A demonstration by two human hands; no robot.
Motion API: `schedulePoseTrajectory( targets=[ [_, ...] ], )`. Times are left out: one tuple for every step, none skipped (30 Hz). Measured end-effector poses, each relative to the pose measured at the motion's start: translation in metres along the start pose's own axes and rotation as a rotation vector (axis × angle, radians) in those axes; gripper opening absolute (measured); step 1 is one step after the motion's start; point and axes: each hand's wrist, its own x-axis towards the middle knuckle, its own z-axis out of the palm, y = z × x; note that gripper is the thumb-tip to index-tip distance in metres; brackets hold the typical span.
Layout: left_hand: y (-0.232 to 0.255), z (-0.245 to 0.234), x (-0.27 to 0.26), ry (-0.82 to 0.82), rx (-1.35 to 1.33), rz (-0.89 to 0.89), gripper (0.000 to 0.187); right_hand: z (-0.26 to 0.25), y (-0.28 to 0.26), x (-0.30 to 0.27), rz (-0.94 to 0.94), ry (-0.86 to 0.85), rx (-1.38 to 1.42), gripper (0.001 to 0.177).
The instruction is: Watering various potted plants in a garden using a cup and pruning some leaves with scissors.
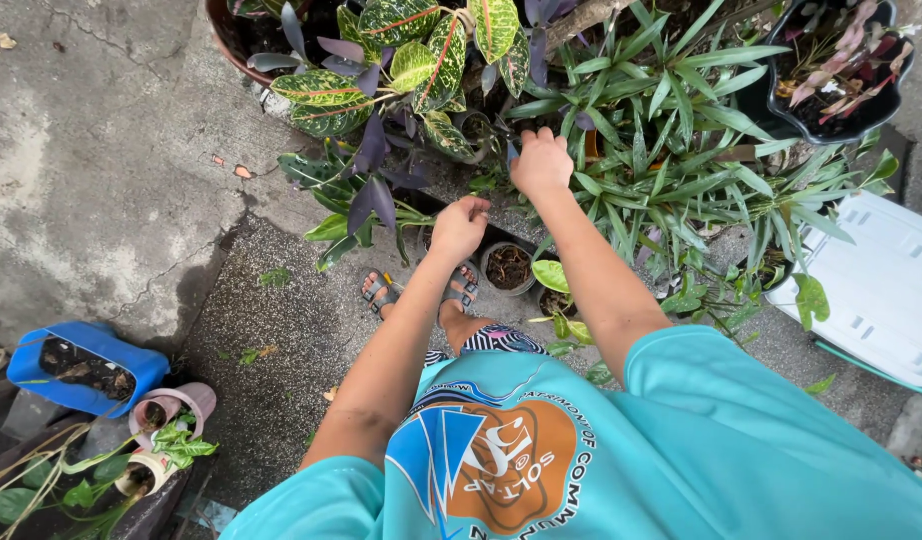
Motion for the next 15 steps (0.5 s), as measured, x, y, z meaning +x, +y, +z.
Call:
schedulePoseTrajectory(
  targets=[
    [-0.002,0.001,0.0,0.001,0.0,-0.001,0.026,0.003,0.002,0.004,-0.001,0.0,0.0,0.048],
    [-0.004,0.002,0.001,0.008,0.0,0.013,0.026,0.006,0.003,0.009,-0.02,-0.025,-0.044,0.044],
    [-0.006,0.002,0.001,0.015,-0.001,0.027,0.026,0.009,0.004,0.014,-0.039,-0.051,-0.088,0.039],
    [-0.009,0.004,0.002,0.018,0.0,0.026,0.026,0.011,0.004,0.018,-0.042,-0.05,-0.088,0.039],
    [-0.012,0.005,0.003,0.019,-0.027,0.029,0.026,0.013,0.004,0.021,-0.041,-0.054,-0.089,0.038],
    [-0.015,0.007,0.004,0.022,-0.055,0.032,0.025,0.016,0.004,0.025,-0.042,-0.058,-0.09,0.037],
    [-0.014,0.005,0.004,0.025,-0.055,0.031,0.025,0.021,0.005,0.031,-0.045,-0.058,-0.089,0.037],
    [-0.012,0.003,0.003,0.019,-0.041,0.007,0.026,0.027,0.006,0.036,-0.048,-0.062,-0.097,0.035],
    [-0.011,0.002,0.002,0.013,-0.028,-0.018,0.026,0.032,0.007,0.041,-0.05,-0.067,-0.104,0.034],
    [-0.009,0.001,0.001,0.014,-0.028,-0.017,0.026,0.035,0.009,0.044,-0.051,-0.067,-0.104,0.034],
    [-0.007,0.0,0.001,0.015,-0.019,-0.025,0.026,0.039,0.011,0.047,-0.05,-0.08,-0.093,0.031],
    [-0.006,-0.001,0.0,0.015,-0.01,-0.033,0.026,0.042,0.012,0.05,-0.048,-0.093,-0.081,0.028],
    [-0.006,-0.001,0.0,0.016,-0.01,-0.033,0.026,0.037,0.009,0.048,-0.049,-0.093,-0.081,0.028],
    [-0.006,-0.001,0.0,0.012,-0.017,-0.025,0.026,0.031,0.007,0.046,-0.013,-0.117,-0.029,0.03],
    [-0.006,-0.001,0.0,0.009,-0.023,-0.018,0.026,0.026,0.004,0.043,0.023,-0.14,0.024,0.032]
  ],
)
